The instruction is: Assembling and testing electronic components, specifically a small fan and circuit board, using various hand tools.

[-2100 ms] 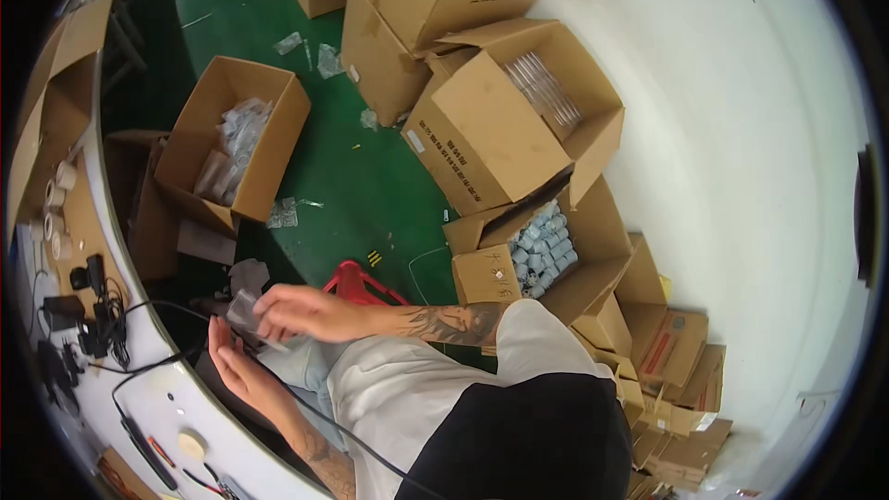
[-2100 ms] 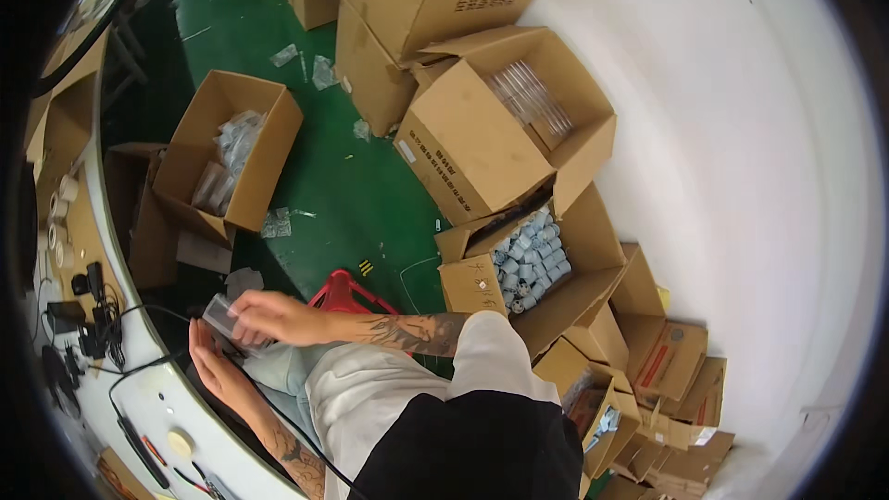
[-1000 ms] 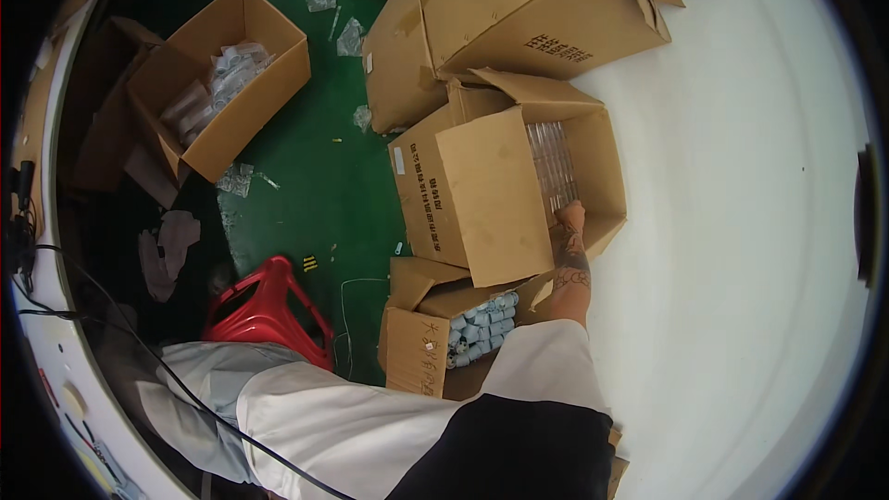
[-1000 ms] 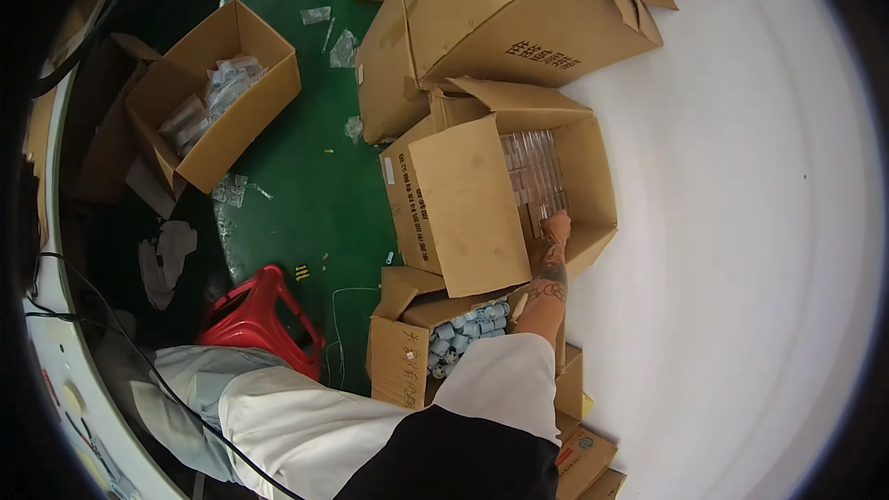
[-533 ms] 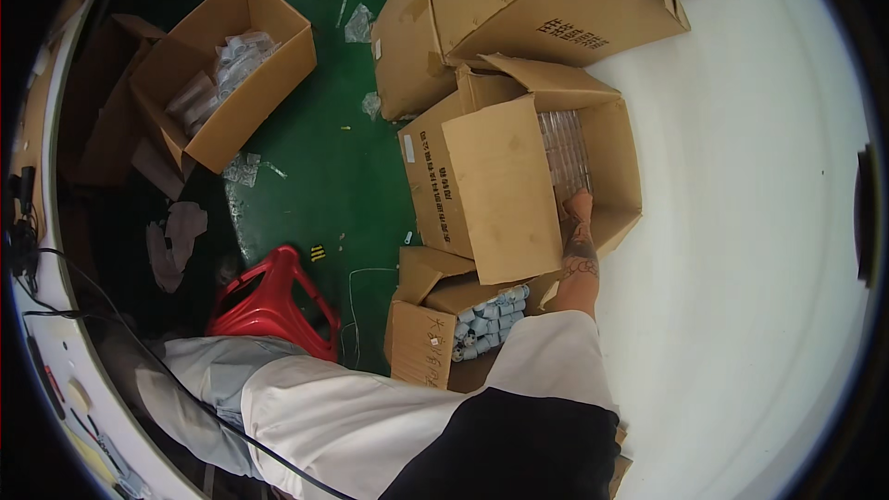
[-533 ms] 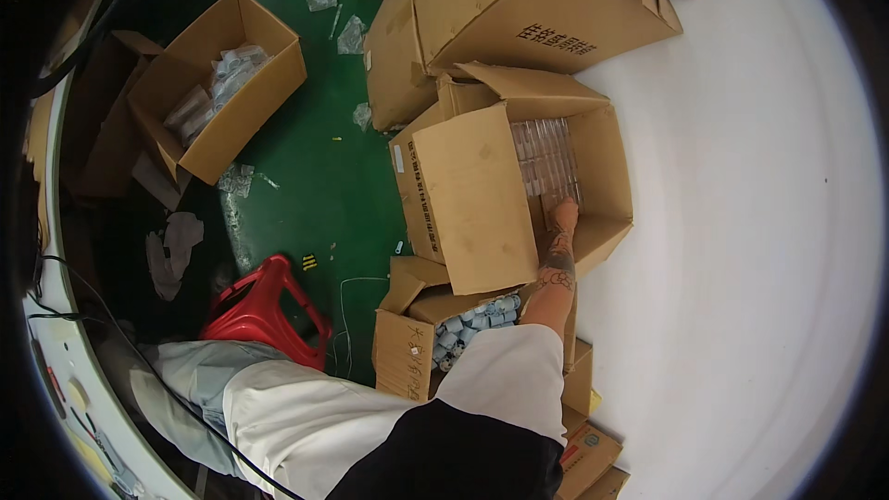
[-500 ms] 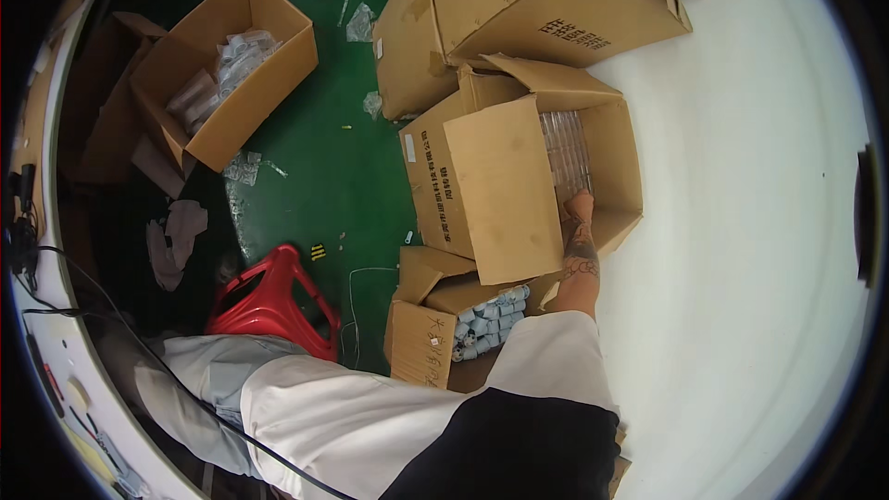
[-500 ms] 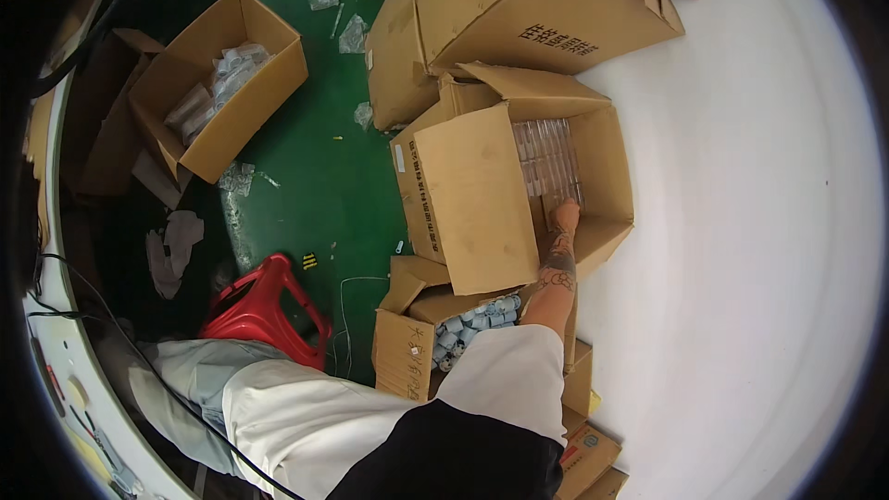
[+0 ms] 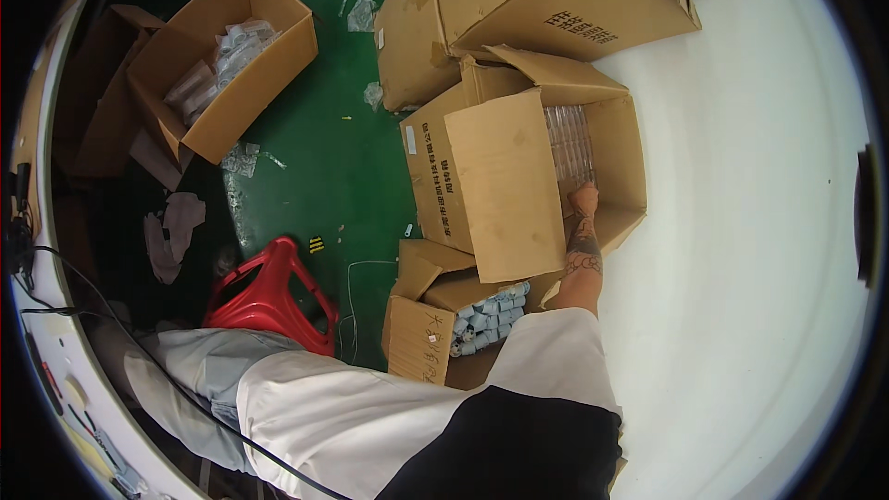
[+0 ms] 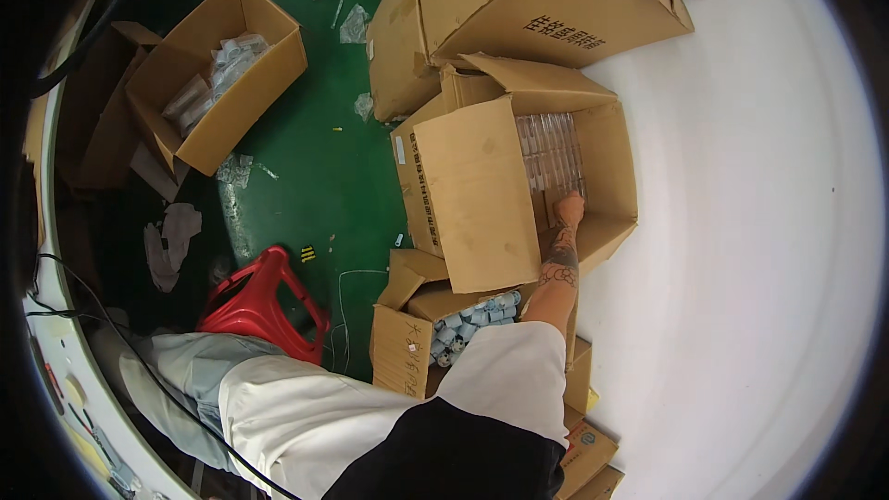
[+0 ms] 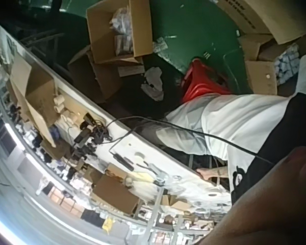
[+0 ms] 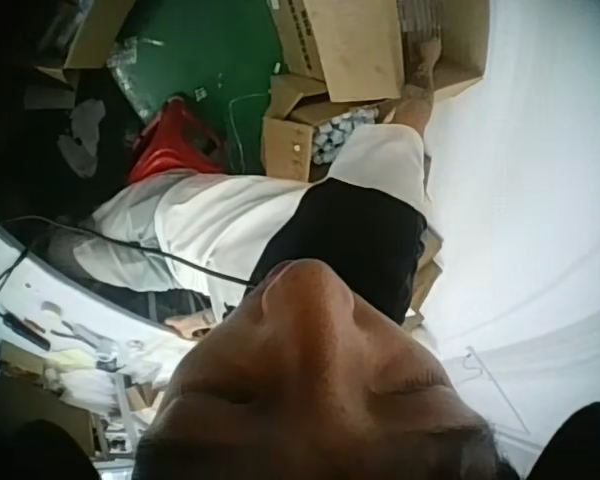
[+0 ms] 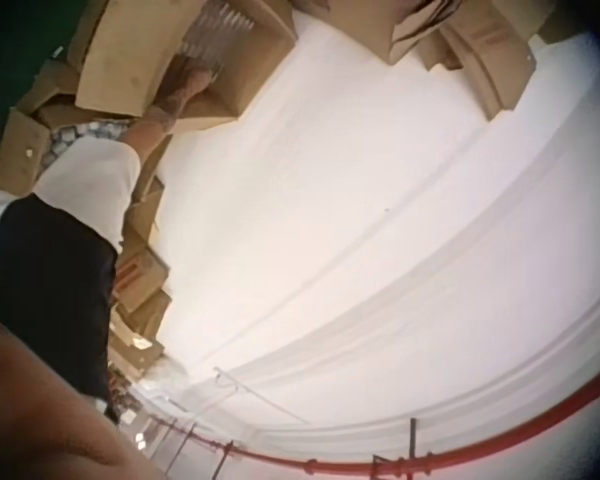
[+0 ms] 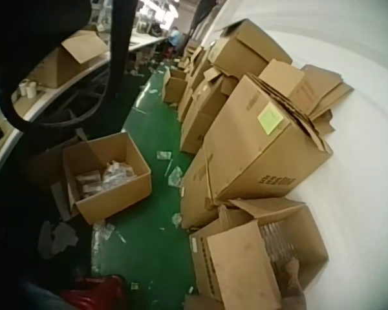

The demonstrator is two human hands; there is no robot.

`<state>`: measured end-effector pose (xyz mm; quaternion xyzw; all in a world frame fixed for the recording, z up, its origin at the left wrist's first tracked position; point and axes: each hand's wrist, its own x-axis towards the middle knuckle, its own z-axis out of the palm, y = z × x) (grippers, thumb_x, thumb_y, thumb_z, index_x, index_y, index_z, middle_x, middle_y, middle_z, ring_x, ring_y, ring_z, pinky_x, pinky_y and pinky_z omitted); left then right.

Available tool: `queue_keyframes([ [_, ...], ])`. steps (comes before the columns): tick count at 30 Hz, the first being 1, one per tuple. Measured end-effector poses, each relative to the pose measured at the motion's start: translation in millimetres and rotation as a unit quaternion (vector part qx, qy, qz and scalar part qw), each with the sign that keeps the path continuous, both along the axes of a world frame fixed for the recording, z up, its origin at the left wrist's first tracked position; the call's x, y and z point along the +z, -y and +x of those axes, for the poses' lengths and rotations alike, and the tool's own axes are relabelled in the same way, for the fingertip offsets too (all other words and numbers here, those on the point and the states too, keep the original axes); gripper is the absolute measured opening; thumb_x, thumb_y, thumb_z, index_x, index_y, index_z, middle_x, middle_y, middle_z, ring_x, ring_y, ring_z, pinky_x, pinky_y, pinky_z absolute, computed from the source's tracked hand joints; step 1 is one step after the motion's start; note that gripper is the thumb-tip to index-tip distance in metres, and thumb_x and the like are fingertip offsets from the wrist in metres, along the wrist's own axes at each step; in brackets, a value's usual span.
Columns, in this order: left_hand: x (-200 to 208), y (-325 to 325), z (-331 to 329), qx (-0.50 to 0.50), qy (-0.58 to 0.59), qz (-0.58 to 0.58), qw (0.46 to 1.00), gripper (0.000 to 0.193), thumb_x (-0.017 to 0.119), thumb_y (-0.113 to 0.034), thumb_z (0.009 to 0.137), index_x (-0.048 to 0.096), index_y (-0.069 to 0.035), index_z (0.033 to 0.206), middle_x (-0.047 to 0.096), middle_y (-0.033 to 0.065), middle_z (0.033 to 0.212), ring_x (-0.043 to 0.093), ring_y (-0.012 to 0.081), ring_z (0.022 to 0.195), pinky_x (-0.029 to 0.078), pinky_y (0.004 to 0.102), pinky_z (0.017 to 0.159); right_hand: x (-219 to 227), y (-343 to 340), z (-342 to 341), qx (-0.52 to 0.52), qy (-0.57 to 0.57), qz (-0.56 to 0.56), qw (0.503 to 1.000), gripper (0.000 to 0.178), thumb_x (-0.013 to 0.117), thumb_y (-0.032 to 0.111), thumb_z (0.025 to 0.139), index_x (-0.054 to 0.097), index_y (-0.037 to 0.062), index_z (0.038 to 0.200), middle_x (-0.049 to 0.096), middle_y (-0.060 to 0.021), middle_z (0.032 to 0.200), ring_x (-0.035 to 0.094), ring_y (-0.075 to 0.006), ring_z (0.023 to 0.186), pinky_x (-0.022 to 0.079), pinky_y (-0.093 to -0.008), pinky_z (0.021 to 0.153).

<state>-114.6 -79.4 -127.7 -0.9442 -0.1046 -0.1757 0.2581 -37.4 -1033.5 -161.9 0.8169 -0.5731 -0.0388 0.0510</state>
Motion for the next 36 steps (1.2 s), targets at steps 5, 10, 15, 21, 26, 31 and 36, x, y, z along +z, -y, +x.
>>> queue_keyframes([
  [5, 17, 4, 16, -0.008, -0.008, 0.068, 0.998, 0.021, 0.055, -0.011, 0.095, 0.073, -0.001, 0.094, 0.068, 0.0109, 0.086, 0.064, 0.0267, 0.073, 0.053, 0.0417, 0.067, -2, -8, -1, -0.017, 0.006, 0.022, 1.000, 0.035, 0.072, 0.017, 0.075, 0.063, -0.0014, 0.103, 0.067, -0.0299, 0.109, 0.068, -0.0452, 0.104, 0.058, -0.0497, 0.088],
  [10, 17, 11, 55, -0.032, -0.012, 0.109, 0.993, 0.020, 0.056, -0.010, 0.094, 0.074, -0.002, 0.092, 0.068, 0.0099, 0.084, 0.064, 0.0267, 0.071, 0.054, 0.0423, 0.065, -28, 30, -38, -0.013, -0.049, -0.117, 0.992, 0.026, 0.069, 0.025, 0.081, 0.068, 0.0059, 0.098, 0.070, -0.0197, 0.093, 0.072, -0.0384, 0.089, 0.061, -0.0478, 0.073],
  [15, 41, -20, 41, 0.040, -0.001, 0.178, 0.983, 0.019, 0.058, -0.010, 0.093, 0.076, -0.003, 0.089, 0.069, 0.0089, 0.081, 0.064, 0.0266, 0.068, 0.054, 0.0429, 0.063, 8, 41, 29, 0.102, -0.145, -0.459, 0.870, 0.020, 0.060, 0.031, 0.089, 0.067, 0.0123, 0.089, 0.069, -0.0081, 0.079, 0.071, -0.0217, 0.066, 0.057, -0.0411, 0.048],
  [21, -13, -144, -71, 0.027, -0.701, 0.711, 0.036, 0.026, 0.054, -0.025, 0.094, 0.065, -0.002, 0.095, 0.067, 0.0132, 0.090, 0.059, 0.0278, 0.072, 0.052, 0.0432, 0.069, 204, -261, 201, 0.356, 0.397, -0.057, 0.844, 0.046, 0.049, 0.033, 0.106, 0.056, -0.0068, 0.127, 0.062, -0.0245, 0.127, 0.061, -0.0364, 0.114, 0.048, -0.0379, 0.100],
  [26, -67, -124, -63, -0.046, -0.632, 0.773, -0.004, 0.039, 0.053, -0.032, 0.097, 0.063, -0.005, 0.124, 0.068, 0.0132, 0.125, 0.065, 0.0312, 0.111, 0.052, 0.0446, 0.095, 221, -452, 284, 0.815, 0.245, 0.045, 0.523, 0.016, 0.052, 0.009, 0.097, 0.064, -0.0015, 0.093, 0.065, -0.0189, 0.088, 0.065, -0.0360, 0.080, 0.053, -0.0428, 0.070],
  [31, -133, -104, -118, -0.270, -0.415, 0.565, -0.660, 0.035, 0.051, -0.035, 0.099, 0.062, -0.009, 0.120, 0.069, 0.0097, 0.111, 0.064, 0.0282, 0.093, 0.051, 0.0440, 0.084, 203, -752, 310, 0.926, 0.221, 0.158, 0.261, 0.008, 0.067, 0.006, 0.086, 0.067, 0.0029, 0.093, 0.063, -0.0132, 0.079, 0.061, -0.0330, 0.068, 0.049, -0.0421, 0.061],
  [36, -78, -46, -71, -0.025, -0.479, 0.869, -0.121, 0.036, 0.047, -0.029, 0.101, 0.061, -0.008, 0.075, 0.054, 0.0050, 0.063, 0.048, 0.0195, 0.057, 0.041, 0.0366, 0.057, 220, -944, 287, 0.936, 0.114, 0.260, 0.211, 0.040, 0.071, 0.009, 0.085, 0.059, 0.0004, 0.122, 0.061, -0.0203, 0.113, 0.061, -0.0399, 0.099, 0.052, -0.0429, 0.085],
])
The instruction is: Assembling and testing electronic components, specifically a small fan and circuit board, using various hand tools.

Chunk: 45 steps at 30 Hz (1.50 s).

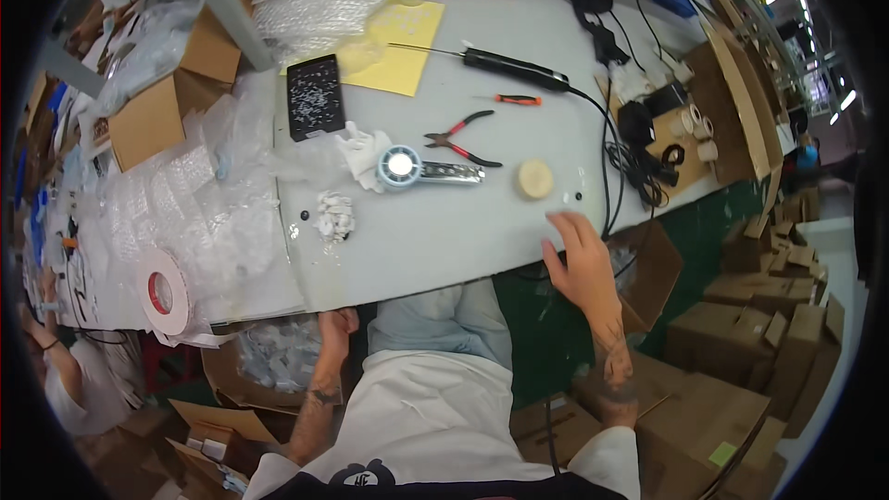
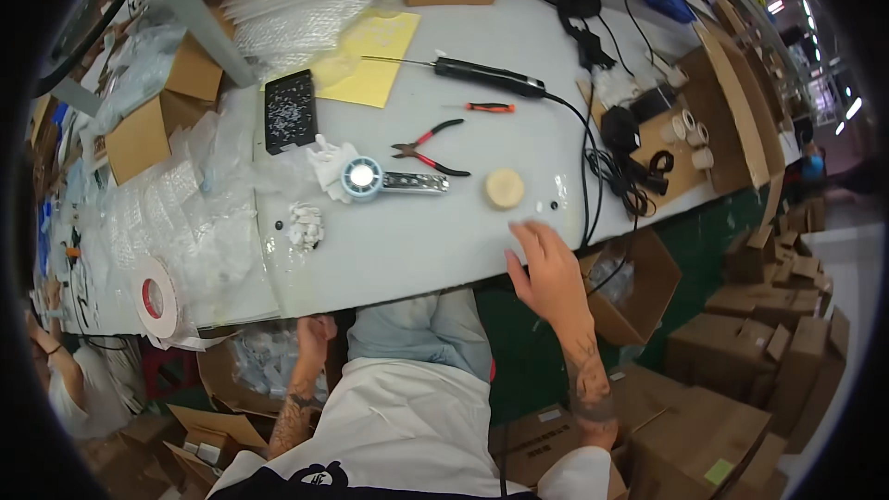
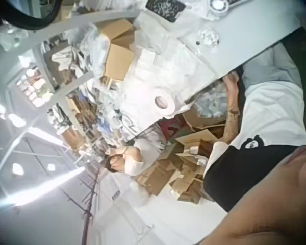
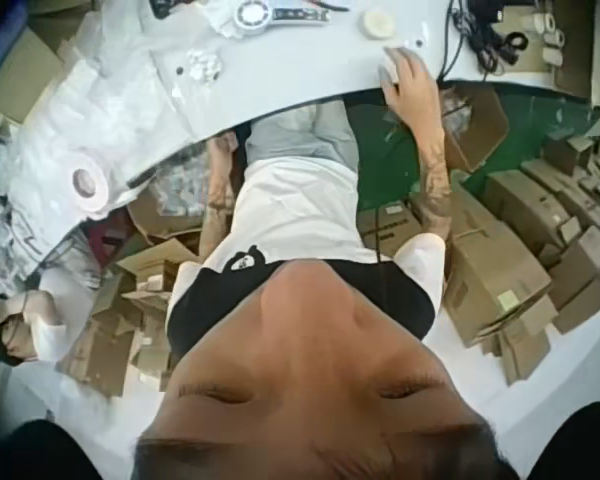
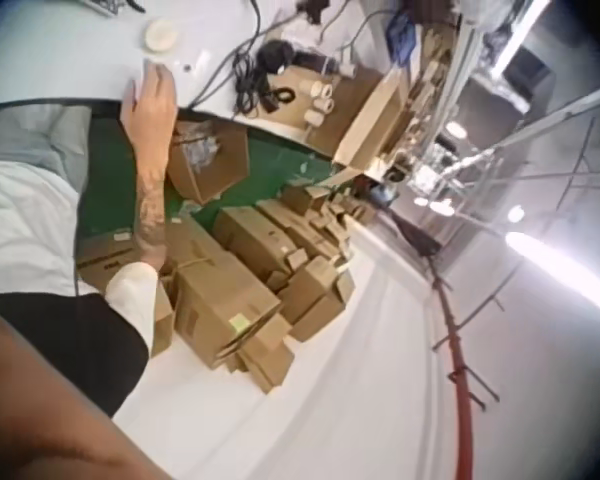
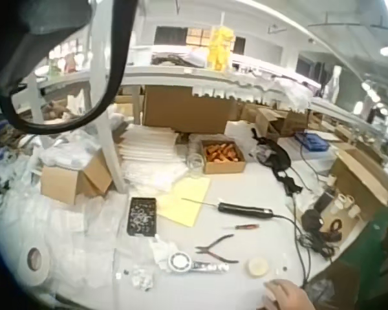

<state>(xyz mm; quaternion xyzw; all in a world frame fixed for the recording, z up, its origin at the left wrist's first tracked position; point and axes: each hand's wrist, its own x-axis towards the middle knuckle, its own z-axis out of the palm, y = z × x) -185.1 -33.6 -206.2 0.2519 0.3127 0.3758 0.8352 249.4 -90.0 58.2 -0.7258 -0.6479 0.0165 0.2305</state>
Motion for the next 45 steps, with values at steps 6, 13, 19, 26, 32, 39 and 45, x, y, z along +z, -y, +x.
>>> queue_keyframes([
  [6, 78, 21, 47, -0.047, -0.313, 0.110, 0.942, 0.043, 0.059, -0.024, 0.097, 0.052, -0.002, 0.060, 0.047, 0.0087, 0.053, 0.043, 0.0167, 0.047, 0.036, 0.0328, 0.048, -18, -76, 8, -0.005, 0.019, -0.074, 0.997, 0.056, 0.073, 0.011, 0.086, 0.050, 0.0008, 0.136, 0.053, -0.0229, 0.133, 0.054, -0.0437, 0.120, 0.045, -0.0449, 0.101],
  [13, 189, 17, 73, -0.220, -0.159, 0.241, 0.932, 0.030, 0.062, -0.030, 0.098, 0.067, -0.001, 0.104, 0.069, 0.0111, 0.087, 0.062, 0.0152, 0.066, 0.049, 0.0317, 0.058, 41, -64, -45, 0.051, -0.188, -0.125, 0.973, 0.065, 0.076, 0.009, 0.081, 0.049, -0.0021, 0.138, 0.053, -0.0213, 0.136, 0.054, -0.0349, 0.123, 0.044, -0.0413, 0.103],
  [19, 250, -30, 89, 0.038, 0.069, -0.058, 0.995, 0.043, 0.052, -0.038, 0.101, 0.055, -0.003, 0.126, 0.062, 0.0072, 0.089, 0.062, 0.0177, 0.078, 0.049, 0.0286, 0.056, 37, -73, -126, 0.278, -0.408, -0.177, 0.851, 0.070, 0.075, 0.018, 0.086, 0.041, -0.0013, 0.144, 0.051, -0.0196, 0.141, 0.054, -0.0340, 0.123, 0.045, -0.0440, 0.100],
  [26, 263, -117, -59, 0.411, -0.458, 0.258, 0.745, 0.015, 0.063, -0.017, 0.095, 0.064, -0.003, 0.101, 0.060, 0.0027, 0.083, 0.056, 0.0117, 0.078, 0.047, 0.0283, 0.070, 7, -89, -99, 0.183, -0.498, -0.201, 0.824, 0.051, 0.056, 0.020, 0.100, 0.040, -0.0011, 0.144, 0.050, -0.0186, 0.143, 0.059, -0.0290, 0.118, 0.048, -0.0395, 0.096],
  [32, 213, -228, -216, 0.432, -0.699, 0.251, 0.512, 0.055, 0.070, -0.034, 0.090, 0.054, -0.003, 0.131, 0.061, 0.0277, 0.118, 0.059, 0.0412, 0.107, 0.047, 0.0481, 0.094, -2, -98, -119, 0.277, -0.441, -0.269, 0.810, 0.047, 0.055, 0.012, 0.099, 0.043, -0.0025, 0.142, 0.058, -0.0183, 0.134, 0.063, -0.0269, 0.113, 0.049, -0.0361, 0.095],
  [39, 208, -223, -200, 0.248, -0.858, 0.234, 0.383, 0.078, 0.064, -0.037, 0.093, 0.029, -0.003, 0.154, 0.045, 0.0375, 0.139, 0.040, 0.0564, 0.129, 0.035, 0.0549, 0.110, 16, -87, -115, 0.307, -0.374, -0.281, 0.829, 0.043, 0.056, 0.008, 0.096, 0.048, -0.0028, 0.137, 0.063, -0.0176, 0.127, 0.064, -0.0251, 0.108, 0.048, -0.0341, 0.094],
  [45, 238, -97, -38, 0.247, -0.653, 0.442, 0.563, 0.063, 0.065, -0.030, 0.092, 0.045, 0.000, 0.143, 0.040, 0.0256, 0.149, 0.033, 0.0451, 0.139, 0.027, 0.0529, 0.114, -3, -93, -35, 0.105, -0.233, -0.119, 0.959, 0.049, 0.064, 0.009, 0.090, 0.050, -0.0026, 0.136, 0.060, -0.0192, 0.130, 0.058, -0.0325, 0.118, 0.045, -0.0395, 0.100],
])
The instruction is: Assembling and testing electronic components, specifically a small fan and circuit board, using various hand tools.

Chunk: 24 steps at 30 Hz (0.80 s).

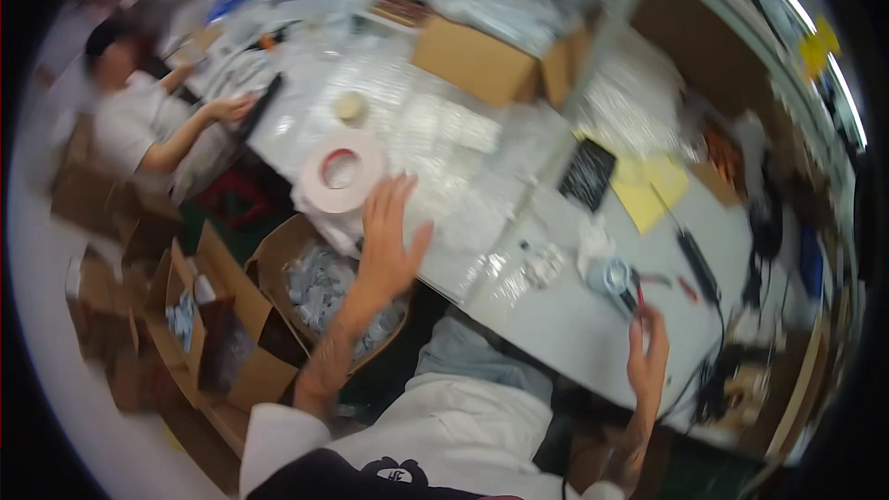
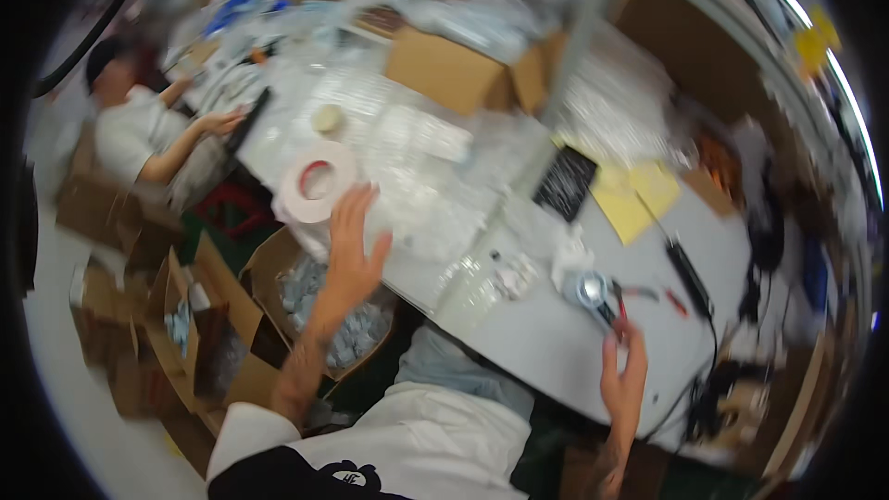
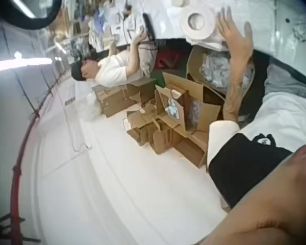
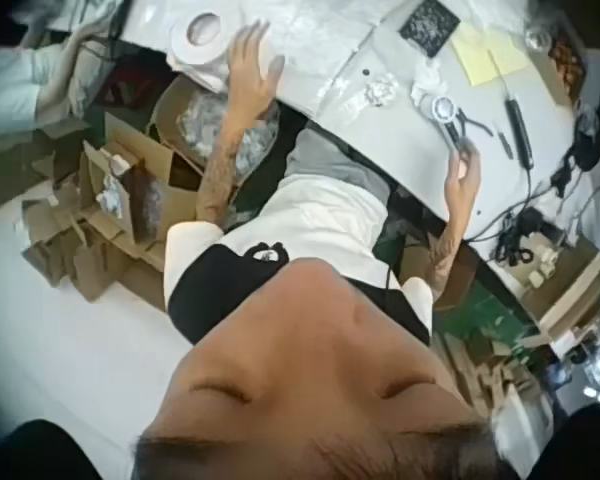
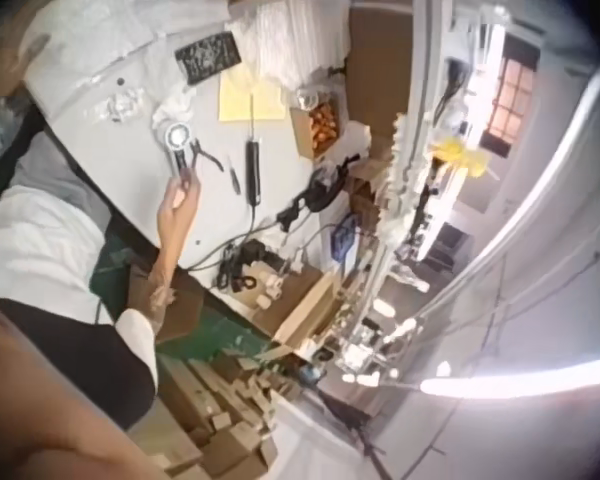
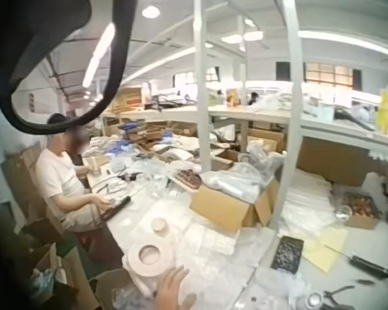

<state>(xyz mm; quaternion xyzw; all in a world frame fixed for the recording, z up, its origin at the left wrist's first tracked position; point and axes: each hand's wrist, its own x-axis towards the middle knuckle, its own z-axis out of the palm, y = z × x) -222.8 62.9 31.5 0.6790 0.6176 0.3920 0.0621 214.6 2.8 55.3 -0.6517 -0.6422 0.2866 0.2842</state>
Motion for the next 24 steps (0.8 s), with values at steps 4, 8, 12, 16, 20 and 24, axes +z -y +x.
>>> queue_keyframes([
  [4, -25, 64, 65, -0.094, 0.040, -0.082, 0.991, 0.057, 0.067, -0.019, 0.089, 0.048, -0.001, 0.140, 0.044, 0.0216, 0.146, 0.035, 0.0421, 0.138, 0.027, 0.0497, 0.115, -25, -16, -6, 0.105, 0.235, 0.104, 0.961, 0.073, 0.073, 0.017, 0.086, 0.038, -0.0071, 0.145, 0.044, -0.0296, 0.142, 0.044, -0.0454, 0.130, 0.038, -0.0456, 0.109],
  [8, -27, 74, 87, -0.101, 0.027, -0.108, 0.989, 0.054, 0.066, -0.009, 0.088, 0.049, -0.001, 0.139, 0.049, 0.0204, 0.143, 0.041, 0.0403, 0.135, 0.031, 0.0467, 0.114, -30, -16, -2, 0.044, 0.217, 0.087, 0.971, 0.061, 0.074, 0.015, 0.084, 0.048, -0.0032, 0.137, 0.055, -0.0230, 0.129, 0.053, -0.0391, 0.118, 0.044, -0.0422, 0.100],
  [12, -22, 80, 112, -0.228, 0.069, -0.141, 0.961, 0.051, 0.065, -0.007, 0.089, 0.049, 0.000, 0.138, 0.055, 0.0201, 0.135, 0.051, 0.0357, 0.126, 0.041, 0.0427, 0.106, -35, -5, 2, 0.027, 0.185, 0.077, 0.979, 0.048, 0.077, 0.014, 0.081, 0.057, -0.0009, 0.123, 0.063, -0.0154, 0.106, 0.061, -0.0304, 0.095, 0.050, -0.0378, 0.082],
  [16, -14, 82, 145, -0.235, 0.282, -0.226, 0.902, 0.049, 0.063, -0.005, 0.090, 0.050, 0.001, 0.137, 0.060, 0.0187, 0.129, 0.059, 0.0294, 0.117, 0.048, 0.0375, 0.096, -30, 14, -39, 0.002, 0.103, 0.087, 0.991, 0.041, 0.082, 0.015, 0.078, 0.062, 0.0001, 0.110, 0.063, -0.0093, 0.085, 0.062, -0.0231, 0.071, 0.051, -0.0312, 0.065],
  [20, -29, 62, 179, -0.229, 0.324, -0.243, 0.885, 0.049, 0.063, -0.004, 0.091, 0.051, 0.002, 0.138, 0.060, 0.0169, 0.131, 0.061, 0.0253, 0.110, 0.050, 0.0338, 0.089, -50, 39, -76, -0.043, 0.024, 0.047, 0.998, 0.036, 0.083, 0.014, 0.077, 0.064, 0.0012, 0.105, 0.060, -0.0073, 0.077, 0.060, -0.0190, 0.065, 0.050, -0.0286, 0.061],
  [24, -37, 55, 200, -0.254, 0.270, -0.246, 0.896, 0.055, 0.066, -0.004, 0.090, 0.049, 0.002, 0.141, 0.060, 0.0159, 0.130, 0.061, 0.0243, 0.104, 0.050, 0.0319, 0.087, -55, 38, -71, -0.027, -0.040, 0.059, 0.997, 0.035, 0.082, 0.020, 0.080, 0.067, 0.0003, 0.105, 0.064, -0.0077, 0.075, 0.065, -0.0221, 0.068, 0.052, -0.0315, 0.060],
])
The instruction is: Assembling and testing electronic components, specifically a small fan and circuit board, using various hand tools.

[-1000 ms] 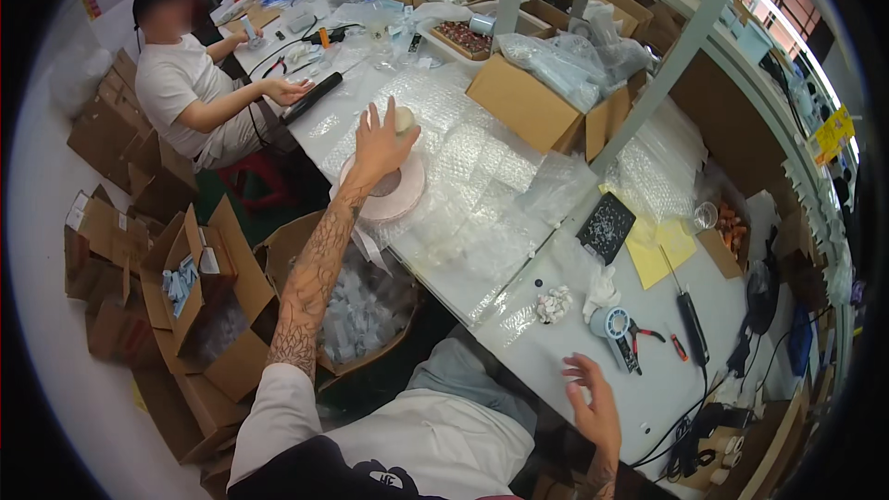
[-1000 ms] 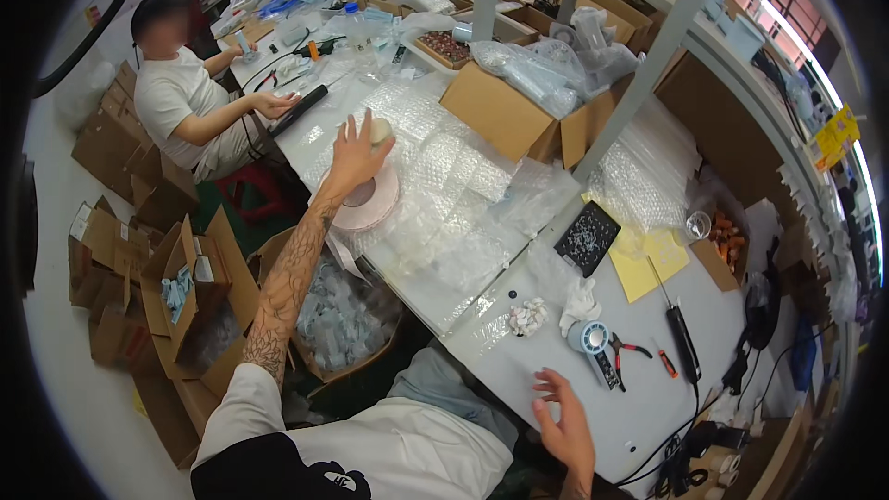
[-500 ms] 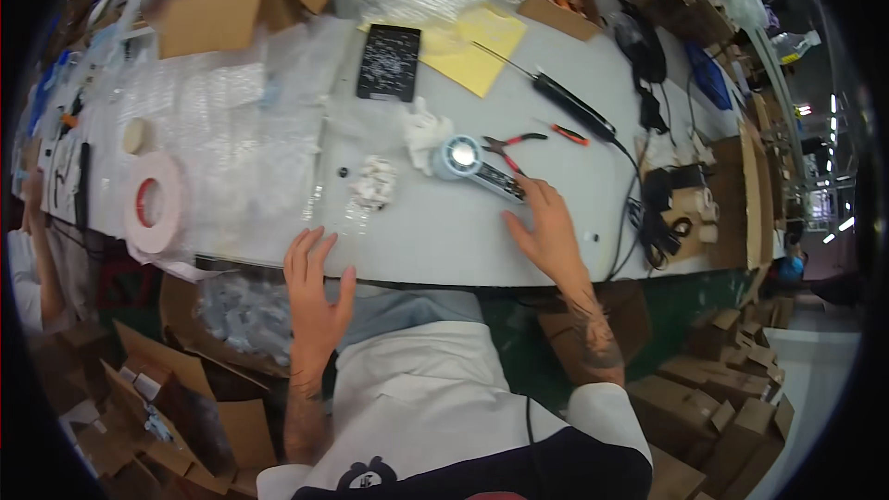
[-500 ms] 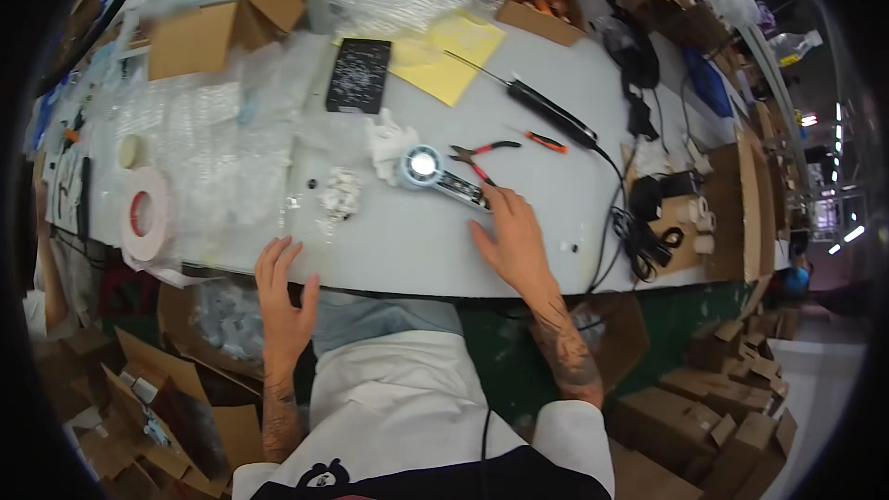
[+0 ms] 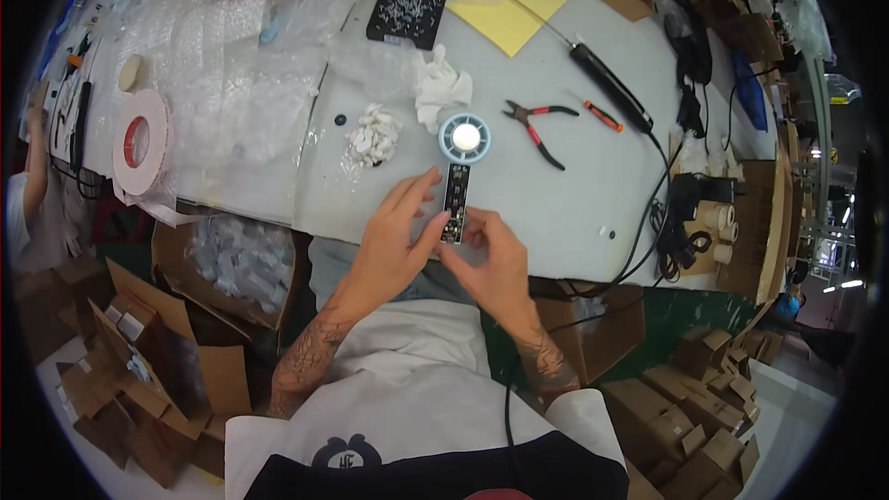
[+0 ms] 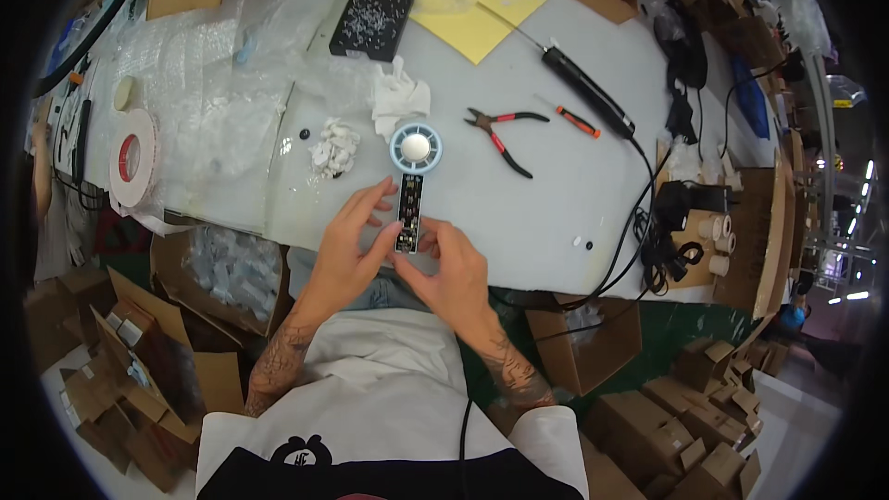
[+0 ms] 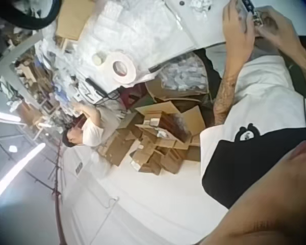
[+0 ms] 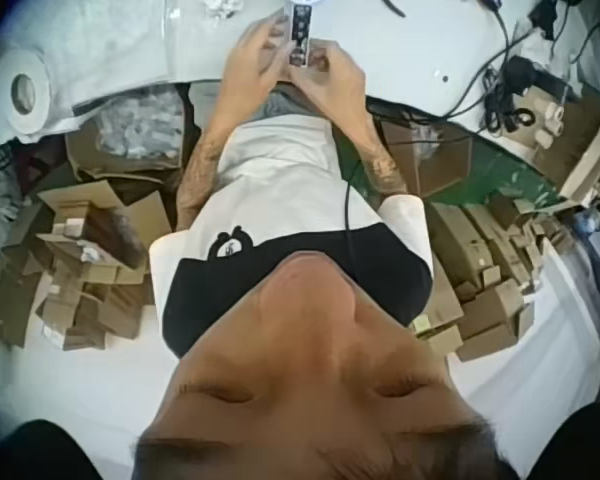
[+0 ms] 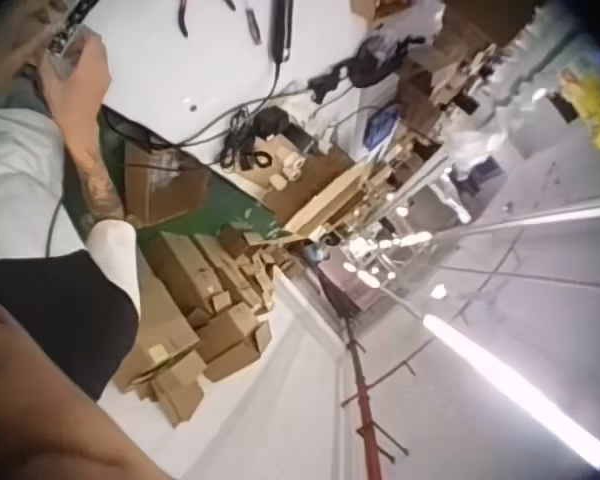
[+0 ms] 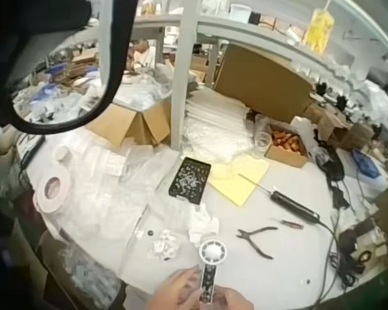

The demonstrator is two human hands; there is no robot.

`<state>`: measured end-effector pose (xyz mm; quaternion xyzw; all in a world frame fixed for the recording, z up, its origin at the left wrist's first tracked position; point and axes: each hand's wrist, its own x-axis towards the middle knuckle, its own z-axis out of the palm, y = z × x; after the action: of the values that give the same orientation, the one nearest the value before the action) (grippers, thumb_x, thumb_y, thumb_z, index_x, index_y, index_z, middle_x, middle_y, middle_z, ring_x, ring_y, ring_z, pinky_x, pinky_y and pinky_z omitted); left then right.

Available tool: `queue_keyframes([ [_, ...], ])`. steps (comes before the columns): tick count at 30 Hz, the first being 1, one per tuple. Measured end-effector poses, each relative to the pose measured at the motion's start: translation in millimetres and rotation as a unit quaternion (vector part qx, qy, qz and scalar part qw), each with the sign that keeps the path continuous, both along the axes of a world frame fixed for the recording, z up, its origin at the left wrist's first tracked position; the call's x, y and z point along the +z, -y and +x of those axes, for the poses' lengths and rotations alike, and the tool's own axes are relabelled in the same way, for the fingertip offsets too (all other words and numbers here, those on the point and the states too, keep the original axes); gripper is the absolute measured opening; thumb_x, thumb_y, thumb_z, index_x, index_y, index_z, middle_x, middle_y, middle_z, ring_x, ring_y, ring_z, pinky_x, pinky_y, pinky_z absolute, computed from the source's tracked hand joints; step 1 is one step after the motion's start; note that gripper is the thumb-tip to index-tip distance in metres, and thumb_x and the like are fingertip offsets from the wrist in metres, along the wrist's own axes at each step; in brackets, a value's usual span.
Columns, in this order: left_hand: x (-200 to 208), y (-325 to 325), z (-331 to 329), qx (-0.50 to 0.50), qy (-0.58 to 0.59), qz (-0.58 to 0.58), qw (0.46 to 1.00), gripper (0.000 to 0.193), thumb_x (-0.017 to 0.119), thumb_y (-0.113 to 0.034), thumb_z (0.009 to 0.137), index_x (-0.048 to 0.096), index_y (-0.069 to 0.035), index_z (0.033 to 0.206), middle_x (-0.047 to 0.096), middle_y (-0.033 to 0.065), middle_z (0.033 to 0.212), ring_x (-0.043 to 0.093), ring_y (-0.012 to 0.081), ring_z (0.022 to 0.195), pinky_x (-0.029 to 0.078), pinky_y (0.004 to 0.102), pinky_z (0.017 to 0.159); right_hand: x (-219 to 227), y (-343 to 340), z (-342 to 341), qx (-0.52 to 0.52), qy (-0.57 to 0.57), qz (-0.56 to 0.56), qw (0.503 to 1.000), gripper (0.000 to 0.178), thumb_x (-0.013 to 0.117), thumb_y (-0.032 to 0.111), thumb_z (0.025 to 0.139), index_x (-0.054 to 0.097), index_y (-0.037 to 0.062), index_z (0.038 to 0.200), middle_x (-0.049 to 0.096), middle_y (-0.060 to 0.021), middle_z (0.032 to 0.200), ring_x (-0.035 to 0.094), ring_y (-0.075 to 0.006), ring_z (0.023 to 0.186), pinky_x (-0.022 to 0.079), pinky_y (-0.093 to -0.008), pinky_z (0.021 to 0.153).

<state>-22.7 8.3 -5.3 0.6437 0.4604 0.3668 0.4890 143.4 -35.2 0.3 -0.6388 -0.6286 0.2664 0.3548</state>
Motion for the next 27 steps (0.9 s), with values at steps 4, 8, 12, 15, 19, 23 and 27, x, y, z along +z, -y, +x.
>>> queue_keyframes([
  [4, 3, -10, 6, 0.006, 0.013, -0.007, 1.000, 0.058, 0.069, -0.006, 0.088, 0.048, 0.001, 0.142, 0.061, 0.0152, 0.128, 0.060, 0.0222, 0.099, 0.049, 0.0309, 0.085, 18, -17, 41, 0.020, -0.047, -0.091, 0.995, 0.034, 0.078, 0.016, 0.083, 0.067, 0.0018, 0.112, 0.069, -0.0104, 0.088, 0.066, -0.0239, 0.075, 0.053, -0.0318, 0.067],
  [8, 3, -15, 3, -0.017, 0.000, -0.009, 1.000, 0.057, 0.071, -0.011, 0.089, 0.049, 0.002, 0.141, 0.059, 0.0140, 0.128, 0.062, 0.0220, 0.100, 0.052, 0.0323, 0.081, 25, -68, 108, -0.083, 0.218, 0.120, 0.965, 0.037, 0.075, 0.015, 0.085, 0.068, 0.0051, 0.120, 0.064, -0.0173, 0.121, 0.061, -0.0315, 0.107, 0.048, -0.0399, 0.092],
  [12, 0, -14, 4, -0.015, 0.018, -0.008, 1.000, 0.054, 0.072, -0.010, 0.088, 0.054, 0.001, 0.138, 0.060, 0.0132, 0.125, 0.062, 0.0207, 0.095, 0.052, 0.0312, 0.078, 6, -128, 193, -0.115, 0.350, 0.225, 0.902, 0.042, 0.074, 0.026, 0.087, 0.067, 0.0079, 0.125, 0.060, -0.0180, 0.131, 0.054, -0.0341, 0.119, 0.042, -0.0439, 0.102],
  [15, -4, -15, 3, -0.013, 0.024, 0.017, 0.999, 0.049, 0.073, -0.010, 0.088, 0.057, 0.002, 0.133, 0.061, 0.0130, 0.122, 0.063, 0.0207, 0.090, 0.053, 0.0310, 0.076, -10, -153, 231, -0.135, 0.405, 0.163, 0.890, 0.043, 0.071, 0.037, 0.090, 0.068, 0.0092, 0.123, 0.061, -0.0162, 0.129, 0.056, -0.0327, 0.119, 0.041, -0.0451, 0.102],
  [19, -10, -13, 2, -0.002, 0.060, 0.007, 0.998, 0.042, 0.070, -0.009, 0.090, 0.059, 0.002, 0.128, 0.062, 0.0143, 0.116, 0.064, 0.0214, 0.088, 0.053, 0.0314, 0.074, 5, -173, 243, -0.127, 0.381, 0.044, 0.915, 0.047, 0.067, 0.044, 0.092, 0.068, 0.0067, 0.120, 0.064, -0.0156, 0.123, 0.061, -0.0327, 0.113, 0.046, -0.0430, 0.094],
  [23, -6, -8, -3, 0.010, 0.054, 0.007, 0.998, 0.035, 0.068, -0.008, 0.091, 0.061, 0.003, 0.123, 0.063, 0.0154, 0.111, 0.064, 0.0224, 0.087, 0.053, 0.0314, 0.074, 14, -175, 249, -0.101, 0.302, -0.024, 0.948, 0.048, 0.067, 0.044, 0.092, 0.067, 0.0021, 0.116, 0.068, -0.0162, 0.112, 0.065, -0.0343, 0.102, 0.050, -0.0412, 0.085],
  [27, -3, -1, -2, 0.020, 0.065, 0.009, 0.998, 0.033, 0.067, -0.007, 0.091, 0.060, 0.003, 0.121, 0.062, 0.0165, 0.108, 0.064, 0.0236, 0.086, 0.053, 0.0318, 0.076, 29, -129, 232, -0.199, 0.272, 0.101, 0.936, 0.042, 0.070, 0.033, 0.093, 0.065, -0.0031, 0.112, 0.068, -0.0192, 0.102, 0.066, -0.0367, 0.093, 0.051, -0.0391, 0.081],
])
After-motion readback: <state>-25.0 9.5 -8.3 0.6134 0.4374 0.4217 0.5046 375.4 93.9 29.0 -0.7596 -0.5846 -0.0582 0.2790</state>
